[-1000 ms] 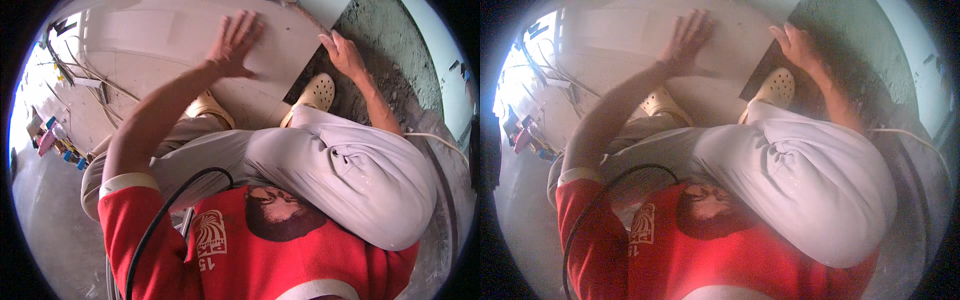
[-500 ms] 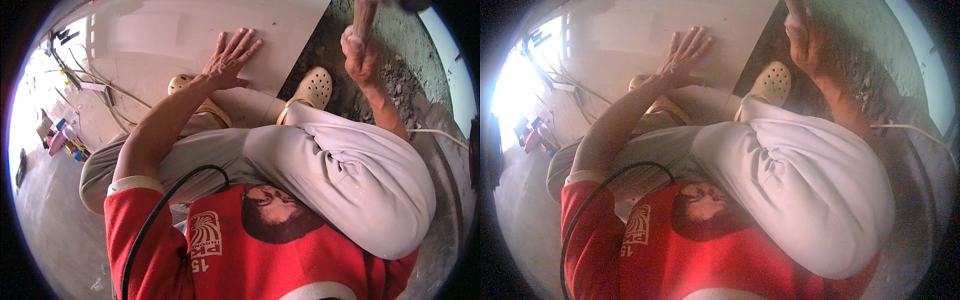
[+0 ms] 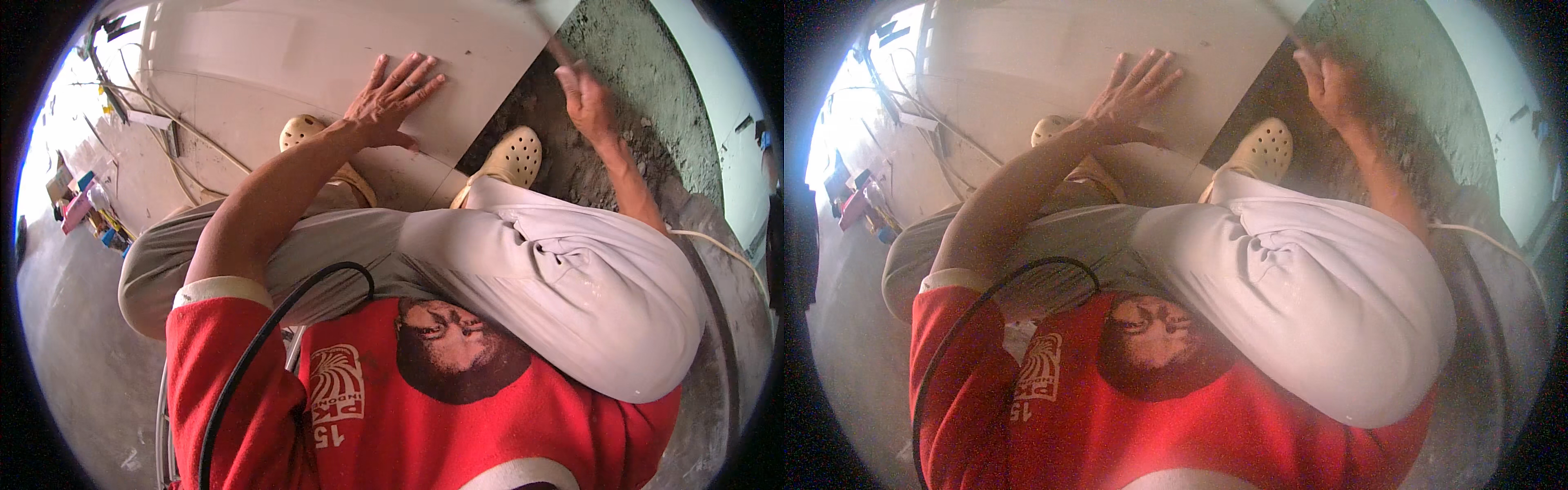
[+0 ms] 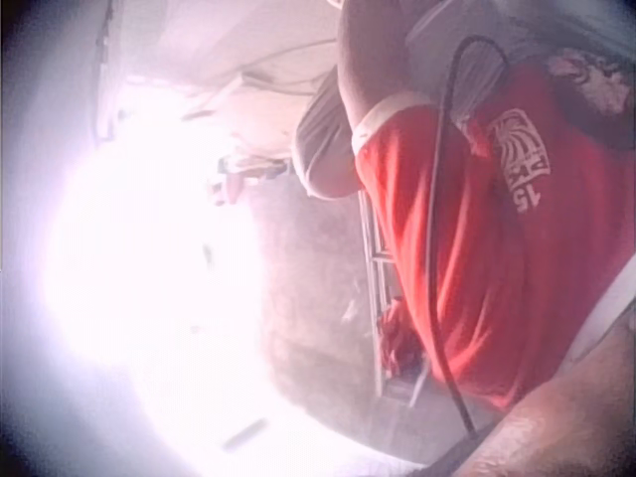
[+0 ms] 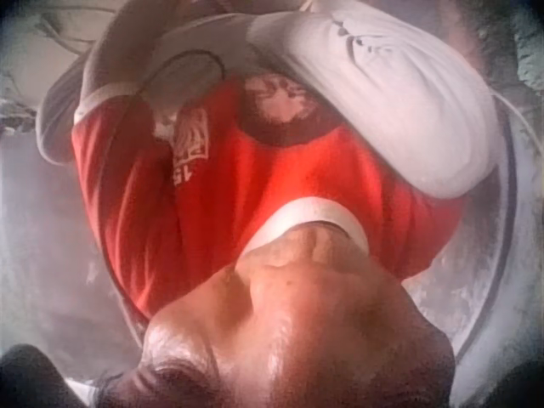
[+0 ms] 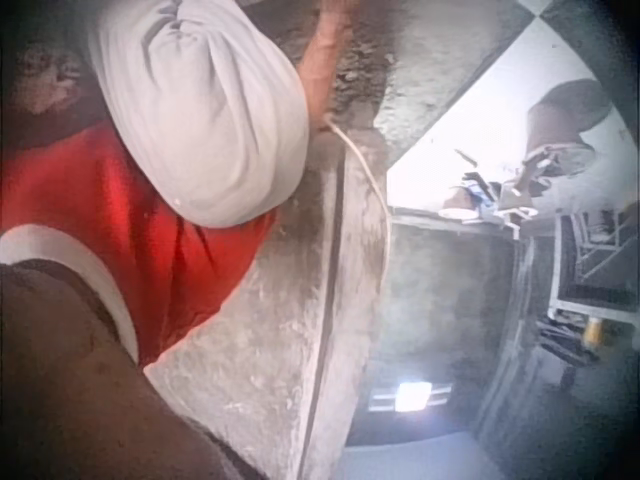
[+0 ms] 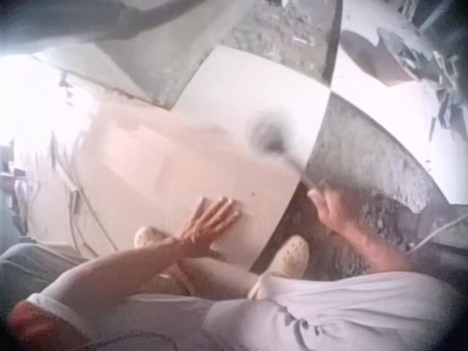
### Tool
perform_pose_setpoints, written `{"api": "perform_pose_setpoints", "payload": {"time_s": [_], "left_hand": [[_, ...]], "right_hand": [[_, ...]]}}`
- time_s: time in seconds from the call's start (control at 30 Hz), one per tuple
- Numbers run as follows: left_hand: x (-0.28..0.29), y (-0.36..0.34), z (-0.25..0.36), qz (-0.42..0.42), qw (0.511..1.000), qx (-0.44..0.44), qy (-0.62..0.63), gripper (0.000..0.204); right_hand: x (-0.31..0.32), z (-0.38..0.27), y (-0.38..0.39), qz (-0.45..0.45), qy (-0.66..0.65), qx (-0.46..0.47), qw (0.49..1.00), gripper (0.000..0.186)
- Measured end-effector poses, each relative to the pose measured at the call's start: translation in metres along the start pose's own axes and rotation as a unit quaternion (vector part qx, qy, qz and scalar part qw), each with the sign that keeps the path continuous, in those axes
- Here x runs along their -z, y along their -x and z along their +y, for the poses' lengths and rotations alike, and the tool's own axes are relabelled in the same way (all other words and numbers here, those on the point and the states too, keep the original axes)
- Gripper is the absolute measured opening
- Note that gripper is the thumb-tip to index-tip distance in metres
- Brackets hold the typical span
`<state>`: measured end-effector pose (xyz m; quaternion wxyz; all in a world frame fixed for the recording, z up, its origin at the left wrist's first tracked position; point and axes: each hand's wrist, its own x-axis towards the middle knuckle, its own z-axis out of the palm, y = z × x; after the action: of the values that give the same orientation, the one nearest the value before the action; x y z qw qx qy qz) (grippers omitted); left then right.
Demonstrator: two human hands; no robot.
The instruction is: The person scoops cement from a bucket and spreads it onto the back of a large floor tile using a trowel. They then flip the tile, place it on the floor, and tap it into position with a rubber mallet.
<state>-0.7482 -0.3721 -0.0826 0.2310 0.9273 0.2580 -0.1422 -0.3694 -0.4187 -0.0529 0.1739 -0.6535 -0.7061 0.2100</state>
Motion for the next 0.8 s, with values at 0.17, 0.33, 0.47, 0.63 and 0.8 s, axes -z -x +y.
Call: {"api": "perform_pose_setpoints", "payload": {"time_s": [0.17,0.33,0.47,0.63,0.8], "left_hand": [[0.004,-0.008,0.001,-0.067,0.998,0.008,0.004,0.139],[0.003,-0.004,0.005,-0.043,0.999,0.002,-0.016,0.142],[0.002,-0.006,0.000,0.004,1.000,-0.019,-0.005,0.140],[0.000,-0.009,0.000,0.019,1.000,-0.019,-0.008,0.141],[0.002,-0.009,0.007,-0.017,0.999,0.009,-0.041,0.142]], "right_hand": [[0.013,0.004,0.007,0.048,-0.082,-0.004,0.995,0.036],[0.009,0.001,0.010,0.134,-0.304,0.012,0.943,0.030],[0.015,0.010,0.010,0.019,-0.079,0.048,0.995,0.031],[0.023,0.025,0.011,0.051,-0.073,0.039,0.995,0.028],[0.008,0.012,0.020,-0.022,-0.048,0.040,0.998,0.030]]}}
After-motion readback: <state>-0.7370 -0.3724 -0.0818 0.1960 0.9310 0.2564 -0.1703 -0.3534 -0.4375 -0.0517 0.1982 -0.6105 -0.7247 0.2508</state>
